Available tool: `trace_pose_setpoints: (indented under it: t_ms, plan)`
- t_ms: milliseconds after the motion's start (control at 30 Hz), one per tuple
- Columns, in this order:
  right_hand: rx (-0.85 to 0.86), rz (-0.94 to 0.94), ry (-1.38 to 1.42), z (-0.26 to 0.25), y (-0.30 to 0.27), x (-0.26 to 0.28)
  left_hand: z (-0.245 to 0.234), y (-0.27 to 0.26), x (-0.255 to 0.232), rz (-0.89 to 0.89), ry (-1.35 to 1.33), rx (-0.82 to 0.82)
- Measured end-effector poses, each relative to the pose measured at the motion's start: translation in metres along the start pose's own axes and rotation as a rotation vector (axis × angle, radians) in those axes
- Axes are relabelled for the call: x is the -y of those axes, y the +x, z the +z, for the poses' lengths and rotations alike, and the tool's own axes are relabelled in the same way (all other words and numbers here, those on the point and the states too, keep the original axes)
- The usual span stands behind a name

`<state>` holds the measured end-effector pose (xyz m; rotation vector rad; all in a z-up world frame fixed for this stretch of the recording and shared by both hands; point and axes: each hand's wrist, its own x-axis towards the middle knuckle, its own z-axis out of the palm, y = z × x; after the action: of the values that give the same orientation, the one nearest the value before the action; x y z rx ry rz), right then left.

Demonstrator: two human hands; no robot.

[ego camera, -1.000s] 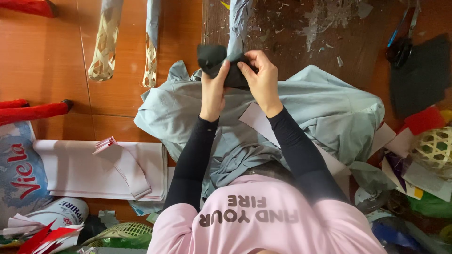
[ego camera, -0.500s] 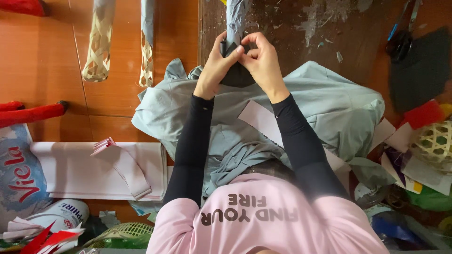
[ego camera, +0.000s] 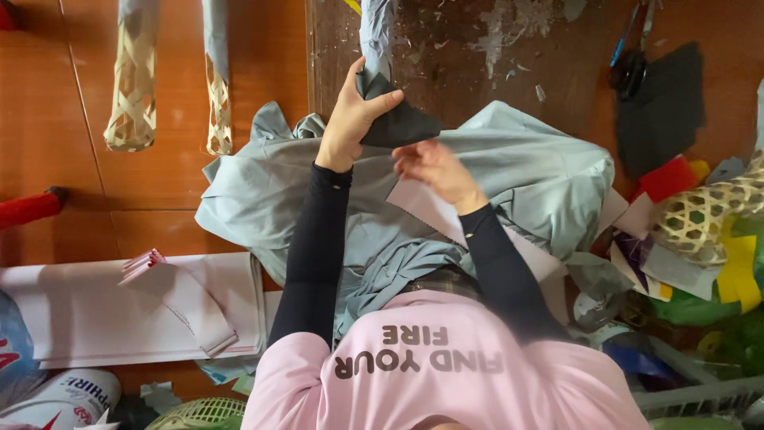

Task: Decorating a paper mache giraffe by applying glue and wrapping it with colored paper strips.

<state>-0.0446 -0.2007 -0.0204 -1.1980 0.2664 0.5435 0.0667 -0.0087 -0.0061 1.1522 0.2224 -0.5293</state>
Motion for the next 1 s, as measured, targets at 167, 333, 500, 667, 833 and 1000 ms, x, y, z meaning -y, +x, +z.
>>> trace_pose_setpoints:
  t_ms: [167, 333, 500, 667, 833, 1000]
  plan:
    - [-0.068, -0.027, 0.362, 0.025, 0.015, 0.006, -0.001, -0.001, 0.003, -0.005, -0.036, 0.021]
    - [-0.203, -0.044, 0.372, 0.023, 0.037, 0.023, 0.0, 0.002, 0.008, 0.011, -0.031, 0.036]
    - [-0.235, -0.017, 0.314, 0.026, 0.043, 0.044, 0.003, 0.001, 0.004, -0.011, -0.043, 0.077]
    - [-0.17, -0.012, 0.244, 0.034, 0.03, 0.074, 0.0, 0.003, 0.008, -0.021, -0.031, 0.064]
    - [-0.172, -0.092, 0.08, 0.034, 0.033, 0.074, -0.002, 0.002, 0.014, 0.01, -0.011, 0.06]
    - [-0.422, -0.407, -0.529, 0.04, 0.053, 0.057, -0.002, 0.002, 0.007, 0.0, -0.069, 0.107]
